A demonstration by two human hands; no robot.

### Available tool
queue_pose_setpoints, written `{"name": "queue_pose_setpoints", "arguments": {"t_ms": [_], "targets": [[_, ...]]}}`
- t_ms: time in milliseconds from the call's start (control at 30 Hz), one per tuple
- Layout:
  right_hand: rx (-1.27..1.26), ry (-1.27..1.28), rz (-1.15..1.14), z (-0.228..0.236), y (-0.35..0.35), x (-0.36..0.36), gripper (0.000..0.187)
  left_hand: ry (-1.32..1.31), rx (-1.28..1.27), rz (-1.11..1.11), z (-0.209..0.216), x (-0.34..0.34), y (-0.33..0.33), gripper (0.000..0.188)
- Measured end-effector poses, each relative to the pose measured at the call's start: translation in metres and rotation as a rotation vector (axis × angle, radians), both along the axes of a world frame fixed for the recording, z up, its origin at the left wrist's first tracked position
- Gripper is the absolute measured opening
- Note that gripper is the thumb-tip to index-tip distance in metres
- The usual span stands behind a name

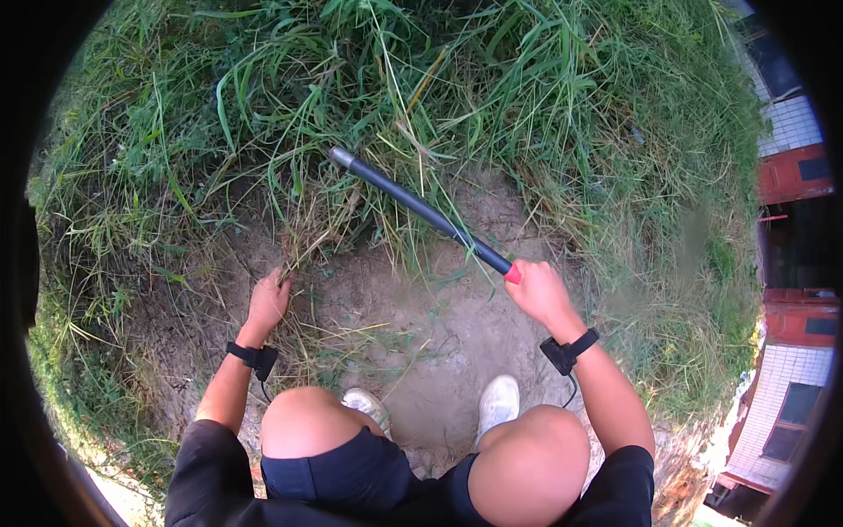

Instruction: The person cuts tall grass and weeds using a sickle while squatting outdoors.

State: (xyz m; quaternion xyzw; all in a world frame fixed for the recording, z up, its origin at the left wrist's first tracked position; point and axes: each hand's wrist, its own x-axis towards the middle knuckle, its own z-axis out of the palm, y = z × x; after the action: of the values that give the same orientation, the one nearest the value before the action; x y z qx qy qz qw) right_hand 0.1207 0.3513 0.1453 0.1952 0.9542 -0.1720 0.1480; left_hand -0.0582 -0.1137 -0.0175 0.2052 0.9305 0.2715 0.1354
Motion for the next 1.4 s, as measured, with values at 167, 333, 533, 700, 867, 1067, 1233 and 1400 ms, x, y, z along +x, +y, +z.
{"name": "queue_pose_setpoints", "arguments": {"t_ms": [167, 333, 533, 700, 867, 1067, 1233, 1400], "targets": [[-0.125, 0.032, 0.012, -0.016, 0.002, 0.020, 0.018, 0.033, -0.188, 0.014, 0.016, 0.018, 0.017, 0.030], [-0.156, 0.136, -0.233, -0.033, 0.036, 0.168, 0.019, 0.137, -0.227, -0.027, 0.056, 0.044, 0.073, 0.027], [0.012, -0.043, -0.517, -0.039, 0.071, 0.495, 0.021, 0.224, -0.518, -0.771, 0.078, 0.083, 0.192, 0.026], [-0.127, 0.186, -0.888, -0.052, 0.033, 0.544, 0.016, 0.160, -0.346, -0.992, 0.090, 0.145, 0.336, 0.024], [-0.260, 0.173, -1.004, -0.069, 0.024, 0.558, 0.017, 0.464, -0.381, -1.034, 0.106, 0.103, 0.396, 0.018], [0.068, -0.016, -0.807, -0.078, -0.049, 0.709, 0.019, 0.859, -0.163, -1.381, 0.072, 0.152, 0.462, 0.007], [0.151, -0.280, -1.250, -0.017, -0.050, 0.783, 0.031, 0.658, 0.324, -1.182, 0.112, 0.341, 0.626, 0.015], [0.232, 0.353, -1.862, -0.012, -0.066, 0.846, 0.017, 0.529, 0.678, -1.456, 0.162, 0.461, 0.585, 0.082]]}}
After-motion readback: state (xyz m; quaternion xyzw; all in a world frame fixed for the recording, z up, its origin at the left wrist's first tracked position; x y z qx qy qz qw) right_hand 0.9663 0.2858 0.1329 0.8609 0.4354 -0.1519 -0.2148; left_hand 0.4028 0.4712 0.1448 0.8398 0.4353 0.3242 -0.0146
